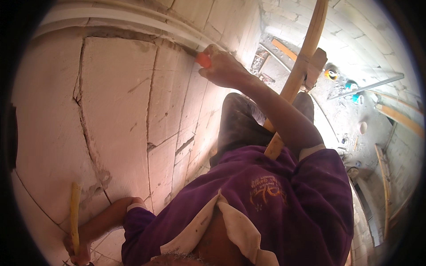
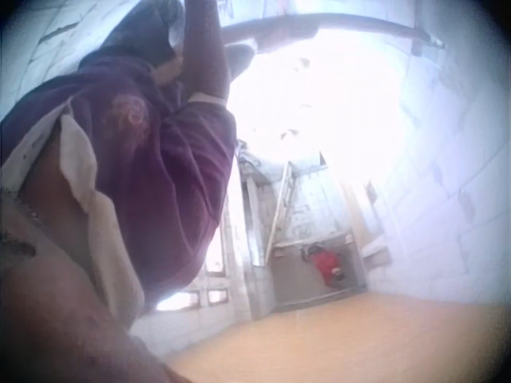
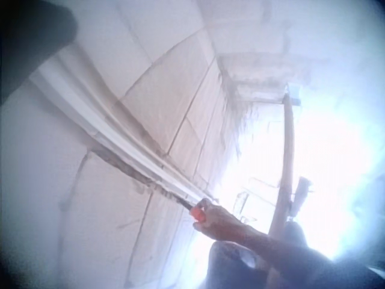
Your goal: The person uses a hammer and a chisel to secure a white plastic conduit pipe to a white brick wall. They repeatedly strike the chisel to drive fasteners into the wall along the length of the pipe, working from a standing position on a ladder.
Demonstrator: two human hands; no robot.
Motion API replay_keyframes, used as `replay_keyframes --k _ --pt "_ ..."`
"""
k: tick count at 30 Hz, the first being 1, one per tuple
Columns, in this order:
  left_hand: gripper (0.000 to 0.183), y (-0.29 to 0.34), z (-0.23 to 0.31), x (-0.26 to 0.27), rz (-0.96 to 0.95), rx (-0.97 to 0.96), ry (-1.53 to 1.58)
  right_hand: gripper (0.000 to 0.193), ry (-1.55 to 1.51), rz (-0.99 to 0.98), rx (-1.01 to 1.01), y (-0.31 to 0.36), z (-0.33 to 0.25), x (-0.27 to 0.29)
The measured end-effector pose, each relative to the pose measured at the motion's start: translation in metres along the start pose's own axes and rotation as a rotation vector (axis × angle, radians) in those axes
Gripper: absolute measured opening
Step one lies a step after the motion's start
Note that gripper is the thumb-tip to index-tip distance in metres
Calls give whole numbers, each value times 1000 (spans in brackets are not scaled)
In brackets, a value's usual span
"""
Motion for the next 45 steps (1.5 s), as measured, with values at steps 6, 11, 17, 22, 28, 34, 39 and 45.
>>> replay_keyframes --k 6,11,17,22,28,34,39,45 --pt "23 6 1 -13 -38 12 -18 54 -61 -62 93 -14 -26 13" --pt "23 12 4 -15 -42 13 -21 52 -19 -122 18 -26 -19 17" --pt "22 15 3 -21 -58 24 -18 38 -75 -121 62 -34 -22 4" --pt "22 16 4 -26 -66 14 -19 49 -51 -111 77 -42 -32 7" --pt "22 18 2 -33 -66 10 -24 50 145 44 352 -36 -46 6" --pt "22 17 12 -30 -4 -29 -5 53 -63 -169 147 -36 -51 15" --pt "22 8 18 -26 66 -68 28 36 -194 -47 234 -23 -77 35" --pt "23 3 34 19 -247 -823 -730 38 -332 22 450 -16 -153 65"
Point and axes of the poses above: each hand's wrist, its own y-axis away from the middle knuckle, its own x-axis out of the back of the hand, z = x × y, the point moved 7 cm from there along -y, towards the middle knuckle, and after that the axes turned 4 degrees about y, right-handed, at the moved point
